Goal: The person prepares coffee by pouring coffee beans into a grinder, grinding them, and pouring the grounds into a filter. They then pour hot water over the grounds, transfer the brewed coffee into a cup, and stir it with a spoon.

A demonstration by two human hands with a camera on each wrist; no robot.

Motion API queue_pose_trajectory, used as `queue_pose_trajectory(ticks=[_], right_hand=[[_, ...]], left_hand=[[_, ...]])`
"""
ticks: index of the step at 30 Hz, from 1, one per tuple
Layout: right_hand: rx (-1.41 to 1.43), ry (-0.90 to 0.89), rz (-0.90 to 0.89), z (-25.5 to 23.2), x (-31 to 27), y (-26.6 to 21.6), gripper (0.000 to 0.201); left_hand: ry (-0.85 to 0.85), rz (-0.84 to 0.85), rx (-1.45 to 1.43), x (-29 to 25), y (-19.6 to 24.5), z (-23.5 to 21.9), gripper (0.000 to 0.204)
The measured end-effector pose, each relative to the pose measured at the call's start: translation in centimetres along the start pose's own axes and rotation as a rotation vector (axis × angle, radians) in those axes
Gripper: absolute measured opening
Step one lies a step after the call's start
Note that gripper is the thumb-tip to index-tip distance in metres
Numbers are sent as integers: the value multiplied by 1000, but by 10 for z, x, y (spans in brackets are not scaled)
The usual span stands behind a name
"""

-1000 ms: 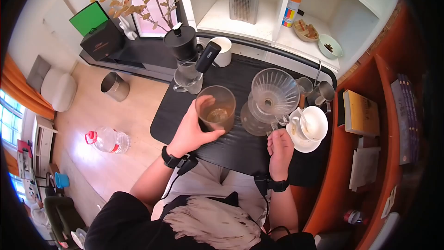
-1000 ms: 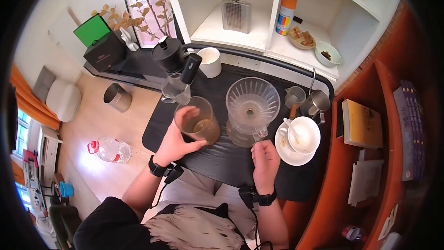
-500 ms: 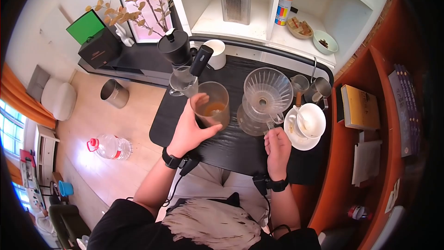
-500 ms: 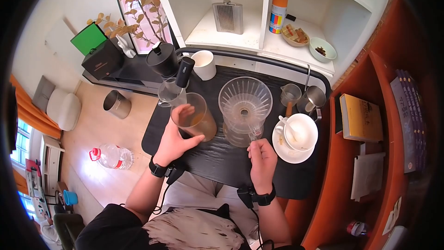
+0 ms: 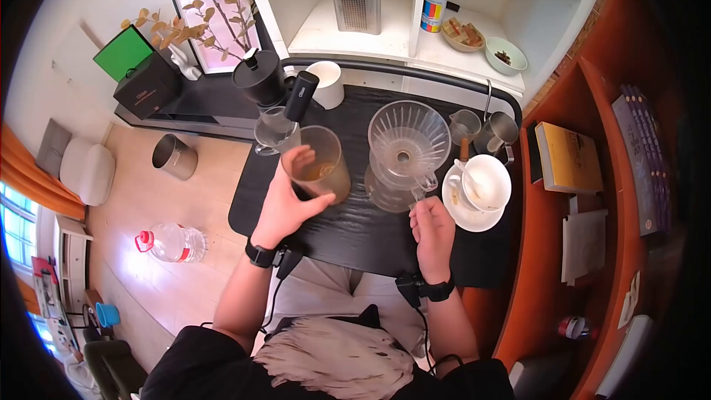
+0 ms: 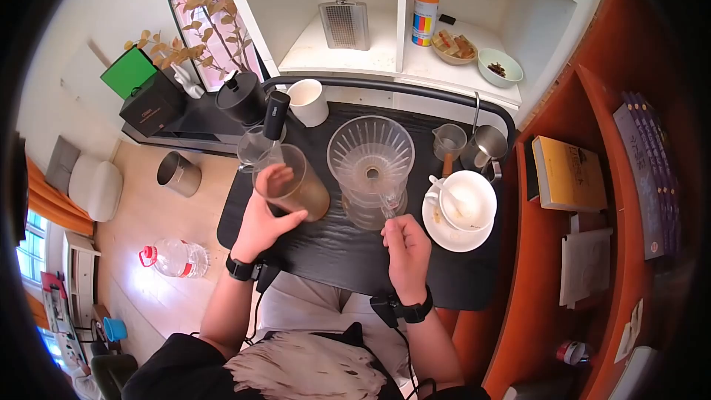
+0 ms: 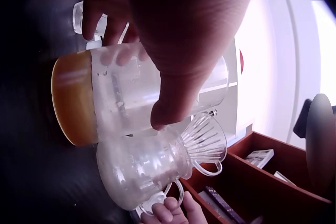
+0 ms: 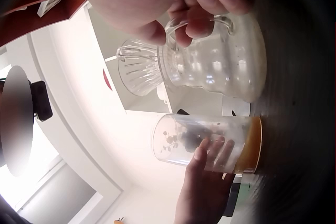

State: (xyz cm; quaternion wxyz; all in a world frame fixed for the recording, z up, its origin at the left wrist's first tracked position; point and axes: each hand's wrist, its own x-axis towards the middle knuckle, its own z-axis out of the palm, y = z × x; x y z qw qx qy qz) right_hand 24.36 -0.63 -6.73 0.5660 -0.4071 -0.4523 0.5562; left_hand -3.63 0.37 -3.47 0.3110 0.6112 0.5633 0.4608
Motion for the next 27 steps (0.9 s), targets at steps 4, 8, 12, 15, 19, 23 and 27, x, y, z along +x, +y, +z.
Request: queue_pose_trajectory(ticks=[4,8,12,15,19,23,27], right_hand=[[18,7,22,0,0,2,22],[7,12,-5,-1,0,2,22],[-7,3,7,0,-1,3,23],[-7,0,11,1,0,2,23],[-41,-27,-51,-1,1,6,24],[-63,-37,-46,0,1,6,24],[-30,-17,-12,-2,1,6,24]], left_hand=[[2,9,9,-1,10,4,96],[-109,28,26,-5,4,-4,93],[58,6,-3,-2,5,5,91],[-63,0,-53,-8,6,4,92],[-23,-12,-75,-8,-1,-3,93],[2,11,-66,1,-1,8,95],[-75,14,-100,-11,-1,0,94]])
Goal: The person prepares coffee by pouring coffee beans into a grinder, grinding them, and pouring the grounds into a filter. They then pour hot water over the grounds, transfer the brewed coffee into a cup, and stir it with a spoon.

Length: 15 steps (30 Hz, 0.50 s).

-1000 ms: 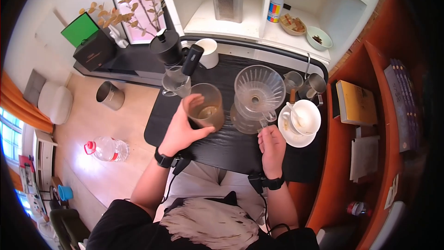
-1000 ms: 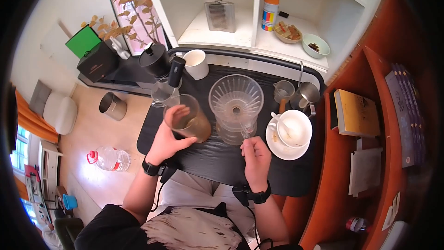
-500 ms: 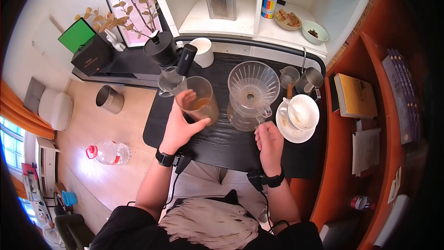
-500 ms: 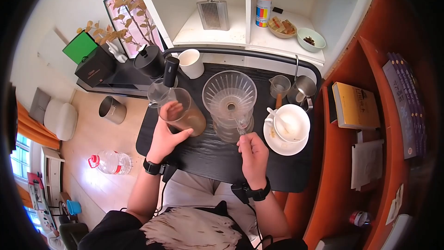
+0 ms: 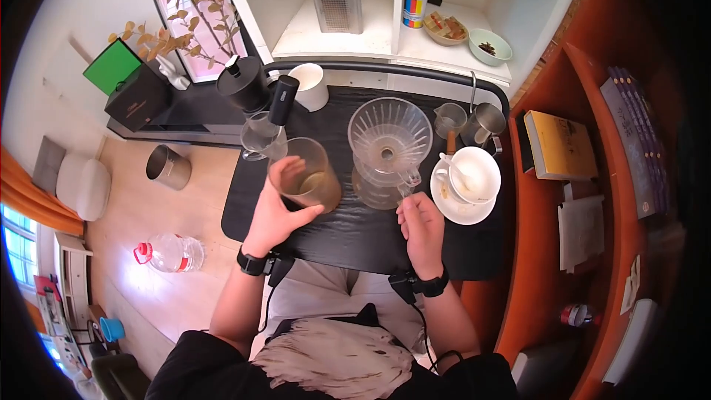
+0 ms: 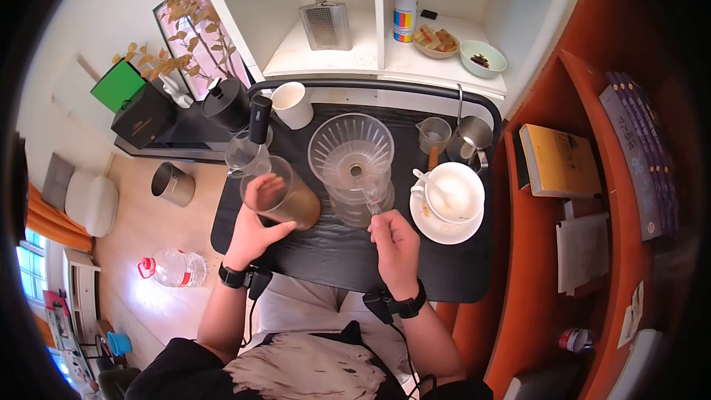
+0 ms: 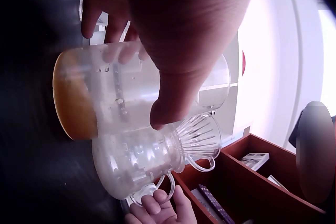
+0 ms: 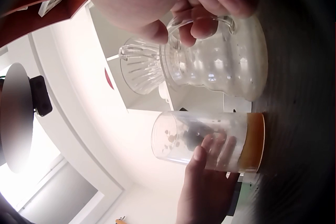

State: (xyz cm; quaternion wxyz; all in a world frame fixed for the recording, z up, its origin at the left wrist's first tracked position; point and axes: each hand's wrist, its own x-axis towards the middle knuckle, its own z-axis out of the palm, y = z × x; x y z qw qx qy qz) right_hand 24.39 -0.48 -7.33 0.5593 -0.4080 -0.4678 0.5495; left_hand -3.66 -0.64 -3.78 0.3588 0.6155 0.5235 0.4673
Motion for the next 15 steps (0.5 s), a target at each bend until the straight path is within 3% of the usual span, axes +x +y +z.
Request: queue_pose_trajectory(ticks=[5,11,15], right_hand=[[-12,6,33,2,-1,-2,24],[16,9,-24,1,-1,0,23],[10,5,28,1,-1,-2,23]], left_hand=[[104,-19,7,5,-1,3,94],[-24,-39,1,-9,1,-11,95],[40,-49,-42,0,-5,-7,93]])
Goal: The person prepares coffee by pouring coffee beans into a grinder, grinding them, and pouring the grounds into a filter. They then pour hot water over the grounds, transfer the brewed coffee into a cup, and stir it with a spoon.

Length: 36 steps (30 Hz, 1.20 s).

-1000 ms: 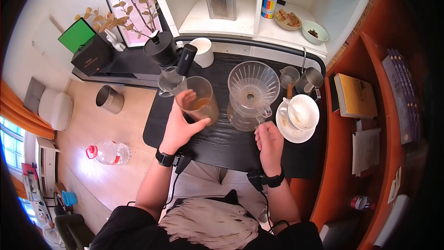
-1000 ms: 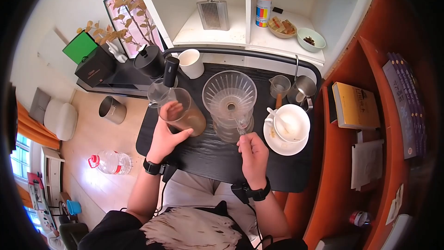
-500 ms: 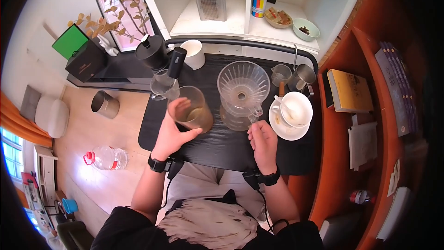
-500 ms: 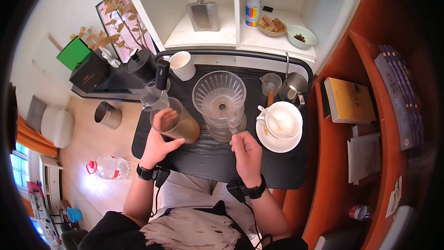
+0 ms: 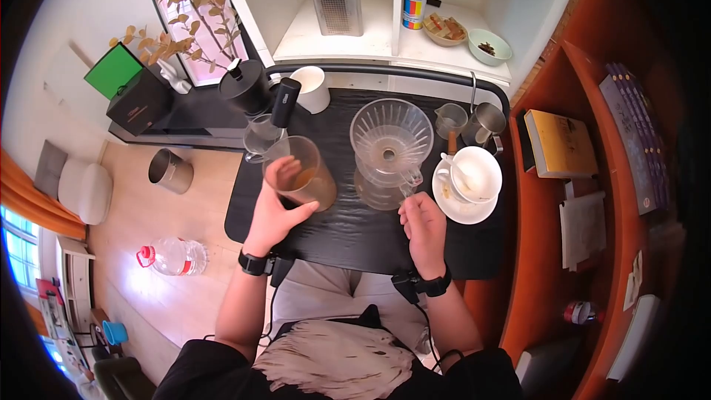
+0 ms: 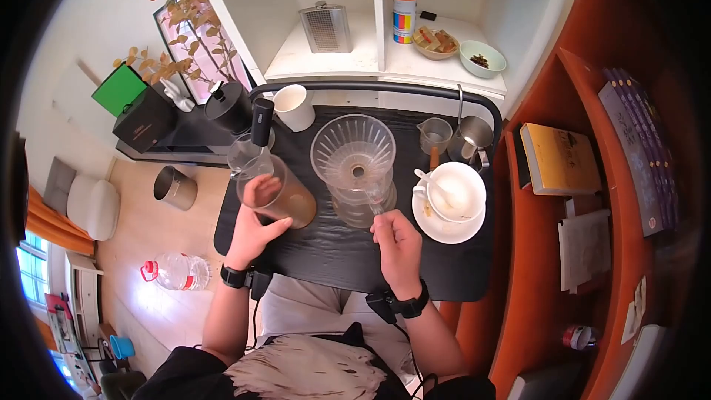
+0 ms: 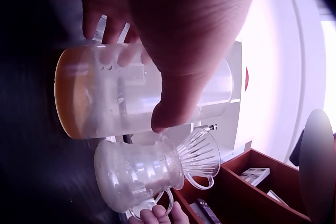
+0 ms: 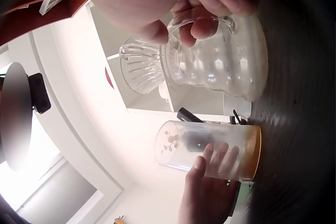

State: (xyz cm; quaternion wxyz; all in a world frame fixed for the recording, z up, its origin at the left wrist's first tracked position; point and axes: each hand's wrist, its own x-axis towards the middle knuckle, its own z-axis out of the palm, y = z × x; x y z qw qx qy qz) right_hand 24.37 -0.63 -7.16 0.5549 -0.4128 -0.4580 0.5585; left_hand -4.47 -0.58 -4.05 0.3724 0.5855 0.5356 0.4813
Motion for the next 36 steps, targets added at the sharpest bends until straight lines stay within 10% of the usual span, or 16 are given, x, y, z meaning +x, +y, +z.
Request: queue_pose_trajectory(ticks=[36], right_hand=[[32,-10,33,2,0,-2,23]], left_hand=[[4,44,134,3,8,19,91]])
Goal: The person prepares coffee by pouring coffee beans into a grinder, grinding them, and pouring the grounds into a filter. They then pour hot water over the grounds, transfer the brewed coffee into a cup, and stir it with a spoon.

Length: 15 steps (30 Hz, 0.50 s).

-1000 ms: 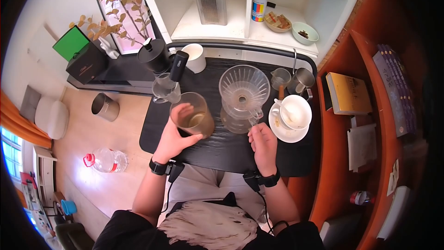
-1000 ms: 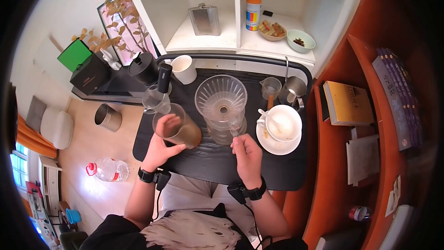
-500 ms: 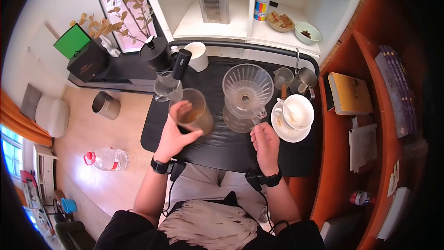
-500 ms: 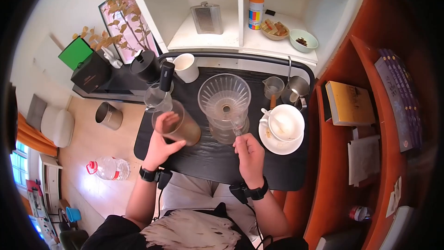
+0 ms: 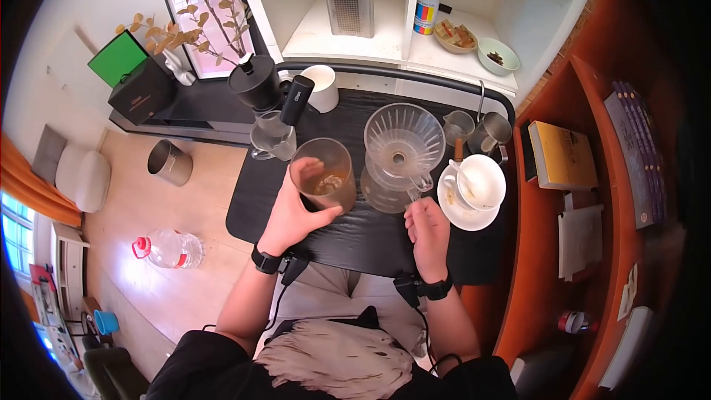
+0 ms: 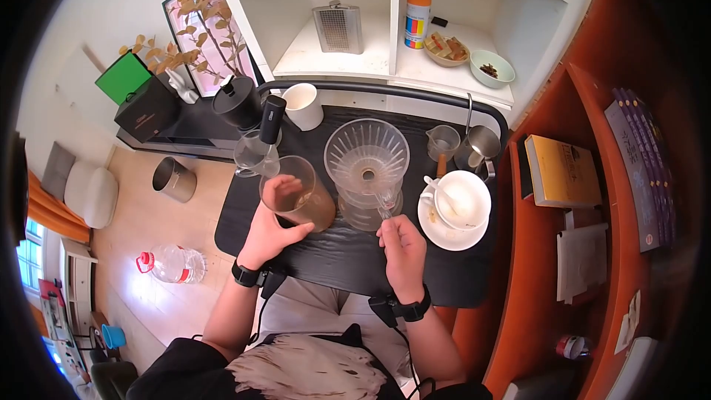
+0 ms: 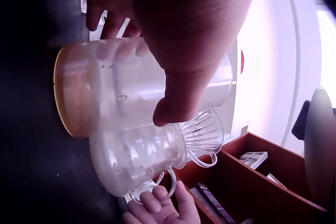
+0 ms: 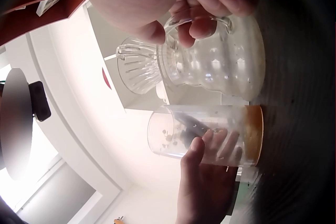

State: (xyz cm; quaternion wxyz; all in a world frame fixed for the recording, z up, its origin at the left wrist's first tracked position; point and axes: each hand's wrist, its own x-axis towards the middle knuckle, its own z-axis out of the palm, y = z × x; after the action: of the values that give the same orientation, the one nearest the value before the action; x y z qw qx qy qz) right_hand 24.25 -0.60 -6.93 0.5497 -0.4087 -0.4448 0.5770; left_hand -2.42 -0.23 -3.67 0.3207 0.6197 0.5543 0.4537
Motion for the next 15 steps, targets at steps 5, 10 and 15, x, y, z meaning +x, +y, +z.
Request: queue_pose_trajectory(ticks=[5,10,15], right_hand=[[-50,-2,-102,0,1,6,26],[-29,-9,-34,-1,0,1,26],[-18,-14,-30,-3,-2,2,25]], left_hand=[[-4,5,-8,0,-8,-7,92],[-13,4,50,-3,-1,-4,92],[1,14,68,-2,-11,-11,93]])
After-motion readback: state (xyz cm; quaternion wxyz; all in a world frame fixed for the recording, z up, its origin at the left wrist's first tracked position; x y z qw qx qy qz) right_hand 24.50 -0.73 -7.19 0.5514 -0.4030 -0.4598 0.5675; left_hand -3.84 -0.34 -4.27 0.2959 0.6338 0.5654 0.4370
